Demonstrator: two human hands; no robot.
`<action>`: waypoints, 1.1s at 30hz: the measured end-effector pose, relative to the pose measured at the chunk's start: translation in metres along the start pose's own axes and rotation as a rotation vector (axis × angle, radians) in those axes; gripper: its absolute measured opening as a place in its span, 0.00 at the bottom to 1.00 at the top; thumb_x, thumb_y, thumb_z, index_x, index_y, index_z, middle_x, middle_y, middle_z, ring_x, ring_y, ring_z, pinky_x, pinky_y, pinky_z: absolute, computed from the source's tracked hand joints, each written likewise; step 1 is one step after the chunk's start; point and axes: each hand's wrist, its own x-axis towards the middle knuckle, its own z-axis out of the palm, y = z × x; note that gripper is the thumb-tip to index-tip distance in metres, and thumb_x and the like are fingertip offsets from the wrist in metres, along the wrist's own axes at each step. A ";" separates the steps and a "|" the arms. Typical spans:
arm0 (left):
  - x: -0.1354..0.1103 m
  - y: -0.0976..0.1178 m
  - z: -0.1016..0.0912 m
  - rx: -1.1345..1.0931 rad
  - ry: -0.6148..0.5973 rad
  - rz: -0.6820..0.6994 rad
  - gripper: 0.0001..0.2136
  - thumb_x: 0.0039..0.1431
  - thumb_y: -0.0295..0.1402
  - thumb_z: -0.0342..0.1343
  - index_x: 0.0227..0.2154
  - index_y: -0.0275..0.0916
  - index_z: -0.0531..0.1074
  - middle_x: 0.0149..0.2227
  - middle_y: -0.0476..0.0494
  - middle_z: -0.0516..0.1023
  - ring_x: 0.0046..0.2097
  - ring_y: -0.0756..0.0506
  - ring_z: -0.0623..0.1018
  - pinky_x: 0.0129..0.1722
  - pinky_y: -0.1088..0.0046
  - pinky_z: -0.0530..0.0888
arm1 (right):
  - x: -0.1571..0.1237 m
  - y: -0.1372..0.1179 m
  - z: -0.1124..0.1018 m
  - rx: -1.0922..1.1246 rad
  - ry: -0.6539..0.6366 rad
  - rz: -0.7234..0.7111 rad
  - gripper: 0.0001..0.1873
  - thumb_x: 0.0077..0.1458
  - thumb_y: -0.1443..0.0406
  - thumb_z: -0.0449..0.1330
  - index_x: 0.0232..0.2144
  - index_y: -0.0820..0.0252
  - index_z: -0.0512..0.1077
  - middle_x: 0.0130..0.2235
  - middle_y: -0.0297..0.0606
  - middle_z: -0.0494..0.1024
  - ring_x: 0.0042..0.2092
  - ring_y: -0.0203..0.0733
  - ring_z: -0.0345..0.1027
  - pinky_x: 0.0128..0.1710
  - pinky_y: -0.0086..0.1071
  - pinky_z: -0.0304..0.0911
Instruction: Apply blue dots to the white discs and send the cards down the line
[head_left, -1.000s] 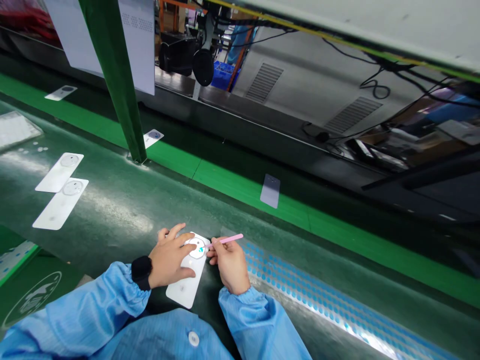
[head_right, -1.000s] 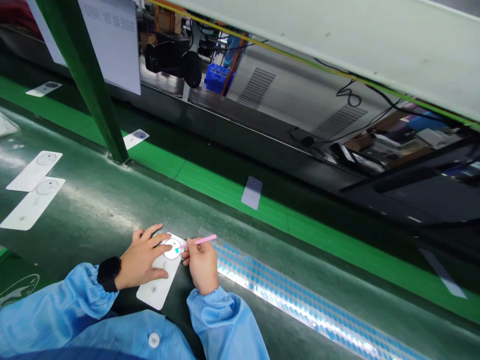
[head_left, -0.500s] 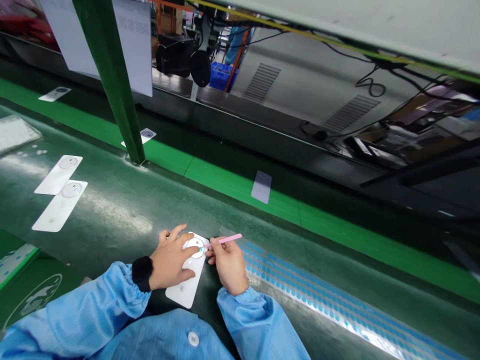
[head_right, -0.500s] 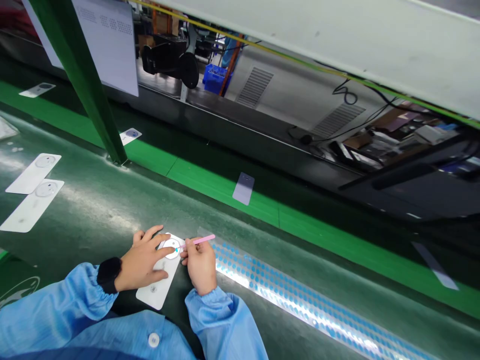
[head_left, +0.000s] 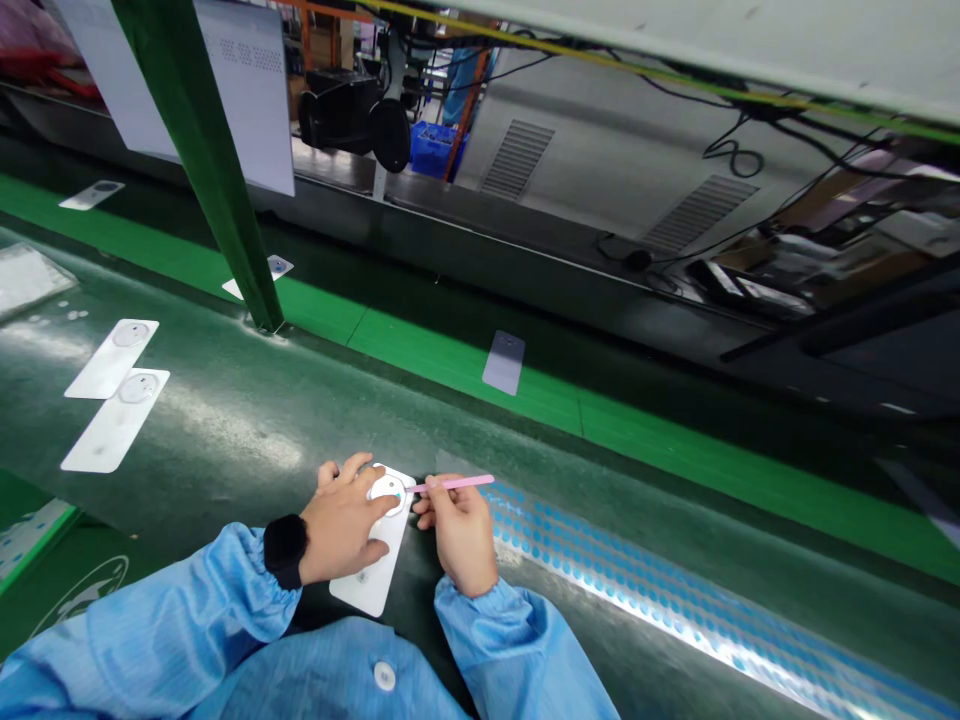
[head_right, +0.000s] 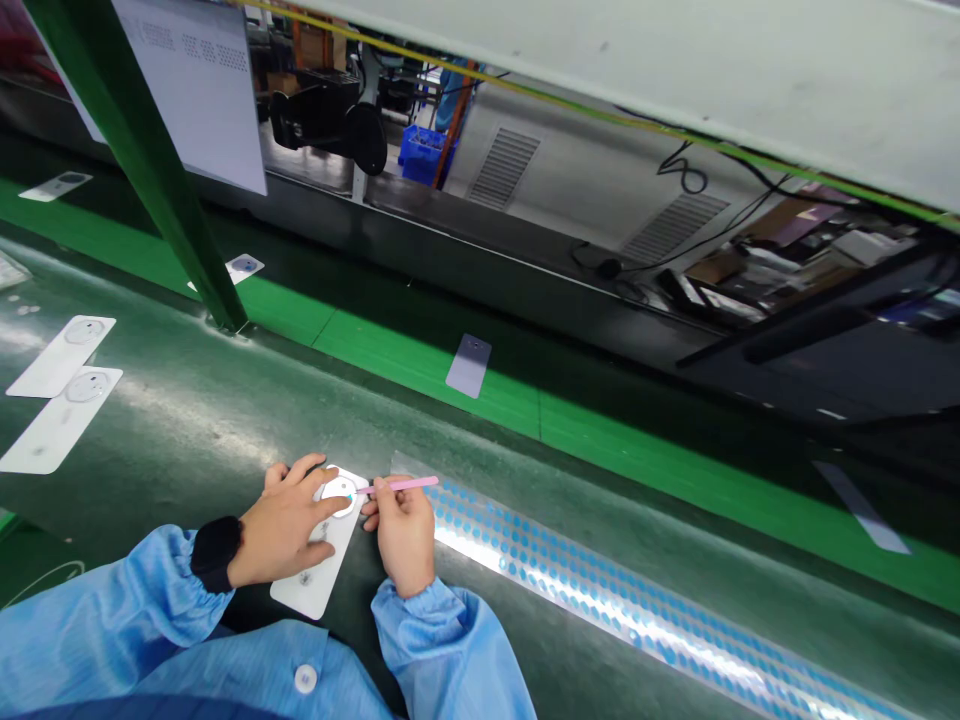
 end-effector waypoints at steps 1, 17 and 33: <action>0.000 0.000 0.000 0.006 0.001 -0.001 0.21 0.50 0.42 0.60 0.49 0.48 0.70 0.58 0.39 0.63 0.61 0.30 0.56 0.50 0.48 0.59 | -0.001 0.000 -0.001 0.035 0.007 -0.010 0.22 0.42 0.48 0.65 0.27 0.61 0.68 0.17 0.32 0.73 0.16 0.33 0.64 0.15 0.25 0.61; 0.002 0.004 -0.006 0.064 -0.061 -0.039 0.24 0.50 0.43 0.64 0.51 0.50 0.69 0.58 0.38 0.64 0.61 0.30 0.56 0.50 0.48 0.58 | -0.001 0.006 -0.004 0.098 -0.029 -0.005 0.22 0.45 0.49 0.64 0.30 0.61 0.67 0.18 0.29 0.72 0.16 0.32 0.64 0.16 0.25 0.60; 0.003 0.002 -0.003 0.032 -0.031 -0.071 0.21 0.48 0.43 0.65 0.47 0.52 0.72 0.58 0.41 0.63 0.60 0.31 0.56 0.49 0.52 0.59 | -0.001 0.005 -0.004 0.107 -0.040 0.004 0.23 0.44 0.49 0.65 0.30 0.61 0.68 0.18 0.30 0.72 0.16 0.33 0.64 0.15 0.25 0.60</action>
